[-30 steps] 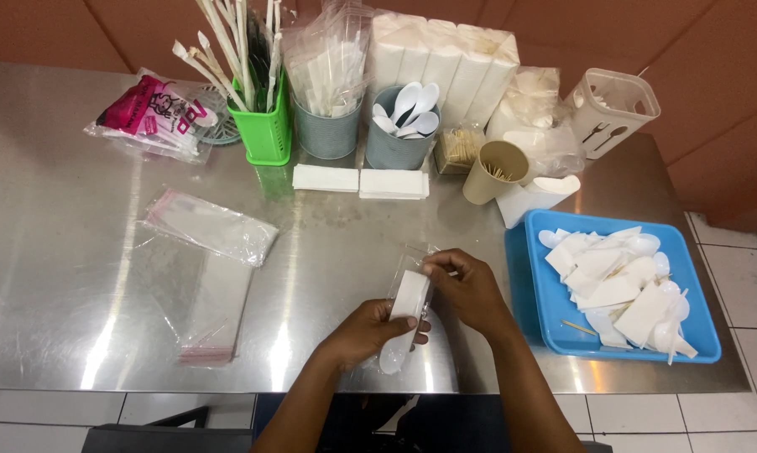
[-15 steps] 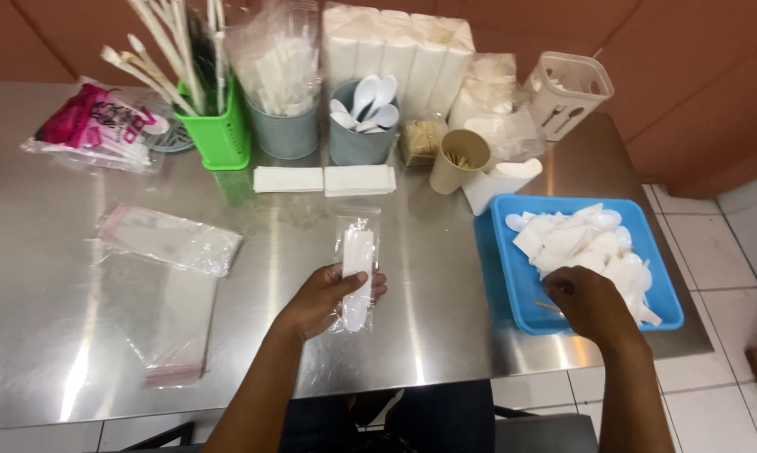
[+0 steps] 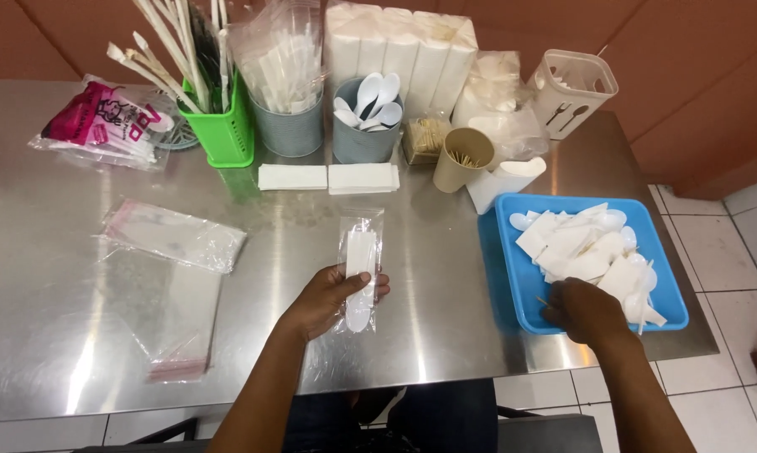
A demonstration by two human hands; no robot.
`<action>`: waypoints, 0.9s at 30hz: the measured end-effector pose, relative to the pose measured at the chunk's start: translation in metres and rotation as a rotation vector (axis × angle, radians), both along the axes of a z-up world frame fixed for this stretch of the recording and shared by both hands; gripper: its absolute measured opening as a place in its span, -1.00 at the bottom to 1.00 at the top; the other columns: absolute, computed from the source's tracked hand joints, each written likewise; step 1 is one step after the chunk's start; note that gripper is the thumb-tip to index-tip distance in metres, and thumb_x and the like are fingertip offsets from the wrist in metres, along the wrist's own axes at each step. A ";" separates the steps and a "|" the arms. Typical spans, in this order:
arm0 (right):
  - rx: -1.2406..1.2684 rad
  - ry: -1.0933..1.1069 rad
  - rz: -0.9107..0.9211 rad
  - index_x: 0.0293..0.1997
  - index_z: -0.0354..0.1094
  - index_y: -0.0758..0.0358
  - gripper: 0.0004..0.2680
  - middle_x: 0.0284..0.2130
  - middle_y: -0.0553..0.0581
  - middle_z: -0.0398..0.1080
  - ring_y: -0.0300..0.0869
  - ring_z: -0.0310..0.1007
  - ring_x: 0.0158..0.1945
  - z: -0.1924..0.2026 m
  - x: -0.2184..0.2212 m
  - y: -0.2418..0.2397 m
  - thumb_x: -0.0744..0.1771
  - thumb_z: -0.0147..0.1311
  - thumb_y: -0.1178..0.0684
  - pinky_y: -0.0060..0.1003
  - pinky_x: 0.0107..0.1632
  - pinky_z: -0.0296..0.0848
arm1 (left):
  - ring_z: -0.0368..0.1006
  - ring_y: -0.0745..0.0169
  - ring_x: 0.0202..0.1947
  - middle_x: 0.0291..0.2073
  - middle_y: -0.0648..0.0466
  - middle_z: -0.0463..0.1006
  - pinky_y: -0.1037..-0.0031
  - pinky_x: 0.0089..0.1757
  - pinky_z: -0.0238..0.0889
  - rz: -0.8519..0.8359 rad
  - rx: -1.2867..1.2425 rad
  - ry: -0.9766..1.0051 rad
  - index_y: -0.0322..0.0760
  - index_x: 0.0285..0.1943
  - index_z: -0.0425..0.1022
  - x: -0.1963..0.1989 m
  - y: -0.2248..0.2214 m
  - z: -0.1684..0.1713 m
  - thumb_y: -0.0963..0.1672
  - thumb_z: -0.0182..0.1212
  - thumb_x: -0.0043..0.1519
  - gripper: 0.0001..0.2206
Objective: Assembling service kits by folding paper slips and placing them into plastic bags along with plastic spoons.
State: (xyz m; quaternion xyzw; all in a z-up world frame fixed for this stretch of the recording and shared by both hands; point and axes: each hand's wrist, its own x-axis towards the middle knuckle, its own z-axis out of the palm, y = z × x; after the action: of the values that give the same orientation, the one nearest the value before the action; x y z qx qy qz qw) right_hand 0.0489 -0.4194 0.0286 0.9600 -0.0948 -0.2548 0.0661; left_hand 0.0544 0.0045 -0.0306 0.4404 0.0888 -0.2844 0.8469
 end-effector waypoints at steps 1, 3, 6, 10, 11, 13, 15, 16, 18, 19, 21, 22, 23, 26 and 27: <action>0.000 -0.001 0.005 -0.03 0.62 0.12 -0.83 -0.25 0.10 0.61 0.02 0.68 -0.07 0.002 0.000 0.003 0.34 0.24 -0.03 0.00 0.04 0.60 | 0.68 -0.04 -0.05 -0.02 -0.25 0.70 0.20 -0.05 0.60 0.005 0.000 -0.001 -0.50 0.17 0.58 -0.001 0.000 -0.001 -0.17 0.32 0.32 -0.71; 0.007 0.012 0.022 -0.06 0.61 0.14 -0.83 -0.27 0.11 0.60 0.02 0.69 -0.09 0.006 0.000 0.009 0.34 0.25 -0.05 0.00 0.02 0.61 | 0.67 -0.08 -0.03 0.00 -0.27 0.70 0.17 -0.03 0.58 0.011 -0.009 0.006 -0.52 0.20 0.57 -0.002 0.001 -0.001 -0.18 0.31 0.32 -0.69; 0.066 0.005 0.028 -0.13 0.60 0.16 -0.84 -0.37 0.11 0.54 -0.05 0.66 -0.24 0.001 0.003 0.006 0.33 0.26 -0.05 -0.11 -0.12 0.58 | 0.68 -0.06 -0.04 -0.02 -0.26 0.70 0.20 -0.02 0.58 0.010 -0.030 -0.012 -0.51 0.18 0.57 -0.002 0.001 -0.004 -0.17 0.31 0.33 -0.70; 0.097 -0.001 0.032 -0.14 0.58 0.20 -0.83 -0.38 0.15 0.55 -0.01 0.67 -0.24 -0.004 0.006 -0.002 0.32 0.28 -0.04 -0.07 -0.13 0.58 | 0.67 -0.03 -0.04 0.00 -0.25 0.70 0.21 -0.01 0.57 0.010 -0.035 -0.021 -0.49 0.18 0.58 -0.003 0.002 -0.008 -0.16 0.32 0.32 -0.70; 0.134 -0.016 -0.003 -0.17 0.56 0.21 -0.85 -0.40 0.16 0.54 0.00 0.68 -0.27 -0.004 0.005 -0.003 0.32 0.29 -0.03 -0.09 -0.15 0.57 | 0.67 -0.03 -0.04 0.00 -0.25 0.70 0.21 -0.01 0.57 0.007 -0.035 -0.023 -0.49 0.18 0.58 -0.003 0.002 -0.009 -0.16 0.32 0.32 -0.69; 0.171 -0.031 -0.037 -0.19 0.55 0.22 -0.85 -0.42 0.18 0.53 0.01 0.68 -0.29 -0.003 0.005 -0.003 0.31 0.30 -0.01 -0.10 -0.17 0.57 | 0.67 -0.04 -0.04 0.01 -0.25 0.70 0.20 -0.01 0.57 0.005 -0.035 -0.025 -0.48 0.19 0.58 -0.002 0.002 -0.009 -0.15 0.32 0.32 -0.69; 0.230 -0.059 -0.049 -0.21 0.51 0.24 -0.86 -0.45 0.20 0.53 0.05 0.67 -0.32 -0.002 0.004 -0.001 0.31 0.30 0.02 -0.07 -0.19 0.53 | 0.67 -0.05 -0.04 0.01 -0.25 0.70 0.20 -0.01 0.57 -0.003 -0.039 -0.028 -0.48 0.19 0.58 -0.001 0.003 -0.008 -0.15 0.33 0.32 -0.69; 0.230 -0.059 -0.049 -0.21 0.51 0.24 -0.86 -0.45 0.20 0.53 0.05 0.67 -0.32 -0.008 0.005 -0.008 0.31 0.30 0.02 -0.07 -0.19 0.53 | 0.67 -0.05 -0.04 0.01 -0.25 0.70 0.20 -0.01 0.57 -0.003 -0.040 -0.028 -0.48 0.19 0.58 -0.001 0.002 -0.003 -0.15 0.33 0.32 -0.69; 0.241 -0.059 -0.089 -0.21 0.50 0.01 -0.84 -0.19 0.01 0.66 -0.09 0.70 -0.17 -0.021 0.006 -0.020 0.29 0.36 -0.12 -0.26 0.06 0.59 | 0.61 -0.18 0.14 0.16 -0.33 0.64 0.17 0.11 0.51 -0.010 0.018 0.074 -0.56 0.30 0.48 0.000 0.002 0.008 -0.17 0.23 0.29 -0.59; 0.241 -0.060 -0.087 -0.21 0.50 0.01 -0.84 -0.19 0.01 0.66 -0.09 0.70 -0.17 -0.013 0.004 -0.015 0.29 0.36 -0.12 -0.26 0.06 0.59 | 0.61 -0.18 0.14 0.16 -0.33 0.64 0.17 0.11 0.51 -0.007 0.019 0.073 -0.56 0.30 0.48 0.000 0.002 0.009 -0.17 0.23 0.29 -0.59; 0.335 -0.058 -0.231 0.13 0.50 0.01 -0.76 -0.09 0.10 0.63 -0.05 0.66 -0.07 0.002 0.000 -0.004 0.34 0.29 0.02 -0.22 0.08 0.59 | 0.61 -0.20 0.12 0.13 -0.37 0.65 0.19 0.11 0.51 -0.002 0.027 0.100 -0.59 0.28 0.50 0.000 0.001 0.012 -0.18 0.24 0.28 -0.60; 0.335 -0.057 -0.230 0.13 0.50 0.01 -0.76 -0.09 0.10 0.63 -0.05 0.66 -0.07 0.006 0.000 -0.003 0.34 0.29 0.02 -0.22 0.08 0.59 | 0.61 -0.20 0.12 0.13 -0.37 0.65 0.19 0.11 0.51 -0.001 0.027 0.101 -0.59 0.28 0.50 0.001 0.002 0.012 -0.18 0.24 0.28 -0.60; 0.370 -0.084 -0.258 0.18 0.53 0.04 -0.76 0.07 0.09 0.60 0.03 0.64 0.06 0.009 -0.002 -0.002 0.37 0.18 0.00 -0.13 0.19 0.54 | 0.61 -0.21 0.12 0.14 -0.36 0.65 0.19 0.11 0.52 -0.004 0.030 0.095 -0.59 0.28 0.50 0.001 0.002 0.012 -0.18 0.24 0.28 -0.60; 0.397 -0.136 -0.285 0.19 0.60 0.10 -0.74 0.19 0.07 0.60 0.07 0.62 0.19 0.014 -0.004 -0.002 0.40 0.09 -0.02 -0.06 0.29 0.51 | 0.61 -0.20 0.13 0.13 -0.36 0.65 0.20 0.10 0.52 -0.012 0.031 0.085 -0.58 0.26 0.51 0.001 0.002 0.010 -0.17 0.24 0.29 -0.61; 0.389 -0.162 -0.283 0.14 0.63 0.12 -0.76 0.14 0.07 0.63 0.02 0.63 0.18 0.016 -0.005 -0.002 0.40 0.11 -0.02 -0.08 0.27 0.54 | 0.62 -0.20 0.12 0.12 -0.36 0.66 0.21 0.10 0.52 -0.016 0.030 0.083 -0.57 0.25 0.53 0.001 0.002 0.009 -0.17 0.24 0.29 -0.62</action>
State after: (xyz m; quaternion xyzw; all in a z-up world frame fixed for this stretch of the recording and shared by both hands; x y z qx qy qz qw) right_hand 0.0442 -0.4215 0.0446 0.9492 -0.1822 -0.1975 -0.1641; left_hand 0.0557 0.0061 -0.0218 0.4417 0.1244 -0.3077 0.8335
